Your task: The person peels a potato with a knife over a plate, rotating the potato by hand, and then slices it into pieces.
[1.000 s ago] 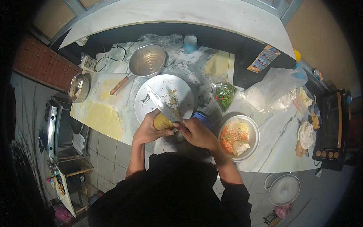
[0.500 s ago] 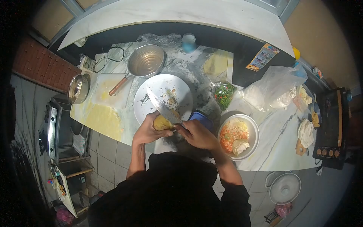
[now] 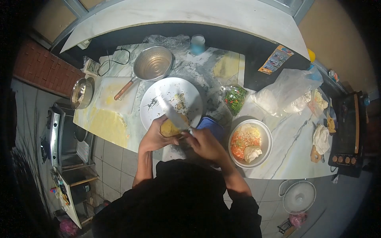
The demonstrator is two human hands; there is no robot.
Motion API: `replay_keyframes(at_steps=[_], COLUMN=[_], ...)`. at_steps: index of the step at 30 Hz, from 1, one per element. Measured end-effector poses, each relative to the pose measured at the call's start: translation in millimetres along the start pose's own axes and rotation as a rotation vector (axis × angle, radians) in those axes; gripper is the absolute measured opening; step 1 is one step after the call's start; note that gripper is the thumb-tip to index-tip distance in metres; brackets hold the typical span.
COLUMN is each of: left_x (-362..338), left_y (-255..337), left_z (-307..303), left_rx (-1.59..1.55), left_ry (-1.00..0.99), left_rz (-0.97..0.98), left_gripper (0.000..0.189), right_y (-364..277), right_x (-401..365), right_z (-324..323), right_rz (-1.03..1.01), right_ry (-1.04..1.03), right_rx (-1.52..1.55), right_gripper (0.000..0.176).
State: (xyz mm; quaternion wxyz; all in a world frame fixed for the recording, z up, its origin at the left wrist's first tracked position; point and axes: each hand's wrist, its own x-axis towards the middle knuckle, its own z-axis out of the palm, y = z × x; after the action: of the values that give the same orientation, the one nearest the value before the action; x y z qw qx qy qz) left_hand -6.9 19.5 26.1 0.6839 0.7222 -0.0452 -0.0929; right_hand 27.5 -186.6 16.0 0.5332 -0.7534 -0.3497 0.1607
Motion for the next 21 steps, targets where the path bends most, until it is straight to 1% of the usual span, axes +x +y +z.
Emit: replay_keyframes(at_steps=[2, 3, 4, 5, 7, 8, 10, 11, 13, 17, 19, 21], left_x=[-1.7, -1.7, -1.3, -0.7, -1.0, -3.2, -8.9, -7.8, -2.8, 0.1, 1.8, 1.0], left_y=[-5.2, -8.1, -10.0, -10.9, -11.4, -10.7, -9.2, -10.5, -13.8, -8.7, -8.2, -3.1], left_z=[0.1, 0.5, 1.1, 0.7, -1.9, -0.7, 4.3, 6.5, 10.7, 12.5, 16.4, 17.5], left_rx=[0.024, -0.044, -0.112, -0.113, -0.021, -0.020, -0.226, -0.225, -0.496, -0.493, -0.463, -0.486], left_ry=[0.000, 0.012, 0.025, 0.022, 0.002, 0.001, 0.113, 0.114, 0.182, 0.152, 0.200, 0.197], left_rz=[-0.032, -0.032, -0.031, -0.028, 0.133, 0.134, 0.004, 0.003, -0.160, -0.177, -0.113, -0.123], left_gripper=[0.072, 0.074, 0.076, 0.076, 0.070, 0.070, 0.058, 0.058, 0.056, 0.059, 0.055, 0.052], right_y=[-4.0, -4.0, -4.0, -4.2, -8.6, -10.2, -5.6, -4.2, -6.6, -4.8, -5.5, -5.7], right_x=[1.6, 1.0, 0.5, 0.7, 2.1, 2.8, 3.2, 3.1, 4.3, 4.3, 4.7, 3.6], right_z=[-7.1, -6.9, -6.8, -7.1, -7.5, -7.2, -3.5, -1.6, 1.1, 3.8, 5.4, 5.6], right_rz=[0.022, 0.024, -0.010, -0.046, -0.039, -0.031, -0.018, -0.005, 0.004, 0.021, -0.006, -0.032], right_ry=[0.112, 0.117, 0.134, 0.149, 0.156, 0.162, 0.161, 0.159, 0.166, 0.173, 0.190, 0.209], right_rx=[-0.041, -0.042, -0.064, -0.087, -0.091, -0.094, -0.093, -0.091, -0.067, -0.028, -0.043, -0.060], right_gripper=[0.018, 0.018, 0.018, 0.019, 0.021, 0.023, 0.025, 0.027, 0.028, 0.030, 0.030, 0.031])
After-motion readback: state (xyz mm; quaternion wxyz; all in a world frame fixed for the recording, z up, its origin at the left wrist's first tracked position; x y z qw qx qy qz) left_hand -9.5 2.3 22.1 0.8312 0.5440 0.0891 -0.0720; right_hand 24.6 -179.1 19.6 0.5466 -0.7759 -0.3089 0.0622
